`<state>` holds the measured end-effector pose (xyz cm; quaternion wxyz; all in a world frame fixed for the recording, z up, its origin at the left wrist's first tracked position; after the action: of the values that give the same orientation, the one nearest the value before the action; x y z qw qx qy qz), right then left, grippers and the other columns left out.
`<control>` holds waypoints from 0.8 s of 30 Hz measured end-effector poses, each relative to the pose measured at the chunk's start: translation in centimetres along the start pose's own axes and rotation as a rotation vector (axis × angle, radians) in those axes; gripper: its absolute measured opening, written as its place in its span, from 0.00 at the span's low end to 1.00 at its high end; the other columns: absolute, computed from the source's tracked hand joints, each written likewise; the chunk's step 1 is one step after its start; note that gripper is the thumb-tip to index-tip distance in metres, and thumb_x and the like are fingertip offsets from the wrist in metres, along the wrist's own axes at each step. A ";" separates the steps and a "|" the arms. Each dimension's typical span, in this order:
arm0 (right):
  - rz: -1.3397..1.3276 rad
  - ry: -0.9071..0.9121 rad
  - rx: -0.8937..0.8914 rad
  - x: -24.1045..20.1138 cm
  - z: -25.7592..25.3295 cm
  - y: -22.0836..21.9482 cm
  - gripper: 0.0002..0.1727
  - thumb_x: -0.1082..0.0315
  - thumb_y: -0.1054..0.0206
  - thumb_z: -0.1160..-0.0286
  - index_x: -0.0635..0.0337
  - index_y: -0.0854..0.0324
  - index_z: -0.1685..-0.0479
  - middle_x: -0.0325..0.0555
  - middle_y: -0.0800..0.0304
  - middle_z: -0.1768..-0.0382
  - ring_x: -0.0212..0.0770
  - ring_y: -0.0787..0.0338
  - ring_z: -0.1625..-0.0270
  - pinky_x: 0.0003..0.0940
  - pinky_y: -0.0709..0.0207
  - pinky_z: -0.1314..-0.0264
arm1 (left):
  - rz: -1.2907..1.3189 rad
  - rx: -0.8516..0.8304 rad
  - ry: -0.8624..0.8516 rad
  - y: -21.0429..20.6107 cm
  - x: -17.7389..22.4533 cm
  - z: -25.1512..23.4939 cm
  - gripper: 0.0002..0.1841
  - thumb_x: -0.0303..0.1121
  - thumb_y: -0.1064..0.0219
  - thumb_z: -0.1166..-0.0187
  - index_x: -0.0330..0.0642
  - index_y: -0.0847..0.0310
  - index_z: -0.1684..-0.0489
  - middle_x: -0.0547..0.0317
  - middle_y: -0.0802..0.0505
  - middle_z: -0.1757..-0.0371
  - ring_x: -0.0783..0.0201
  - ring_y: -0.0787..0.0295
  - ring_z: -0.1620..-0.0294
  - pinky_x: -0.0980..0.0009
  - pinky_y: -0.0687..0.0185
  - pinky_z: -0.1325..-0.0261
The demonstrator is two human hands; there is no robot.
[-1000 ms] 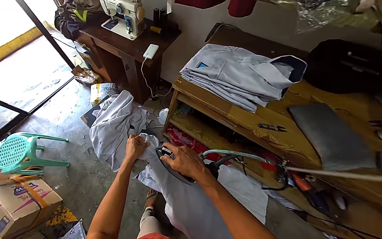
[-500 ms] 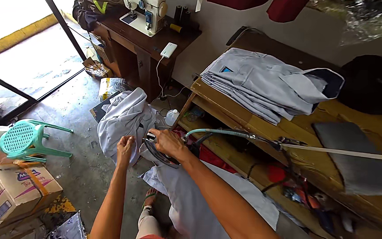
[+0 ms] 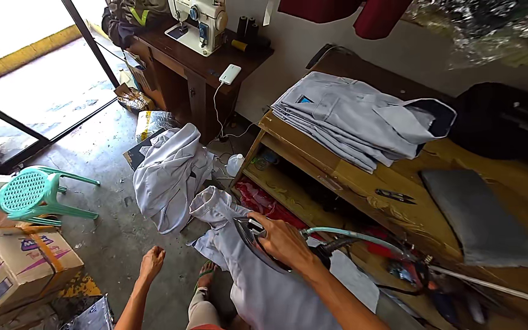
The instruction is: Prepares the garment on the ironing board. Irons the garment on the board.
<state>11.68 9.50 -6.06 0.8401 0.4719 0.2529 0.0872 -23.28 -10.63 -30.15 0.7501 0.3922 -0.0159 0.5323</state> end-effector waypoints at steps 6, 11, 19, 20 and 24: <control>0.023 0.035 0.013 -4.7 -5.7 1.0 0.33 0.65 0.35 0.28 0.36 0.28 0.18 0.57 0.07 0.54 0.62 0.08 0.51 0.63 0.19 0.53 | -0.048 -0.202 -0.058 -5.4 1.7 1.2 0.18 0.39 0.42 0.10 0.35 0.16 0.36 0.39 0.08 0.42 0.45 0.11 0.36 0.44 0.22 0.27; 0.007 -0.003 -0.023 -2.6 -2.9 0.1 0.33 0.64 0.34 0.29 0.37 0.28 0.19 0.58 0.08 0.53 0.63 0.08 0.51 0.65 0.19 0.53 | -0.102 -0.253 -0.125 -6.9 1.6 2.3 0.18 0.39 0.41 0.11 0.35 0.16 0.37 0.39 0.07 0.43 0.46 0.10 0.38 0.45 0.21 0.28; -0.073 -0.246 0.147 12.1 14.1 -3.4 0.31 0.62 0.28 0.35 0.36 0.21 0.25 0.58 0.07 0.66 0.65 0.07 0.64 0.66 0.20 0.64 | 0.308 -0.056 -0.203 -3.1 6.9 1.6 0.18 0.36 0.42 0.09 0.28 0.19 0.36 0.38 0.07 0.47 0.48 0.08 0.46 0.49 0.16 0.36; -0.083 -0.281 0.178 14.0 16.5 -4.0 0.31 0.62 0.27 0.35 0.36 0.21 0.25 0.58 0.07 0.66 0.66 0.07 0.64 0.67 0.20 0.65 | 0.442 -0.041 -0.202 -2.7 8.7 1.7 0.20 0.37 0.44 0.08 0.27 0.22 0.33 0.38 0.08 0.46 0.51 0.09 0.47 0.52 0.15 0.40; -0.130 -0.439 0.308 20.7 26.0 -6.1 0.31 0.66 0.27 0.37 0.38 0.18 0.27 0.61 0.06 0.63 0.68 0.07 0.63 0.71 0.20 0.63 | 0.756 -0.048 -0.130 -1.2 15.6 1.5 0.29 0.51 0.51 0.06 0.35 0.33 0.21 0.42 0.11 0.38 0.54 0.09 0.48 0.56 0.13 0.47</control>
<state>42.10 -5.31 -7.20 0.7970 0.5845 0.1050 -0.1105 -14.97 0.57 -22.88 0.5072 0.3739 -0.2196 0.7448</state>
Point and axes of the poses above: each hand's wrist, its own z-axis away from the middle knuckle, its own y-axis out of the back of the hand, x = y × z, the point moved 7 cm from there along -z, towards the middle knuckle
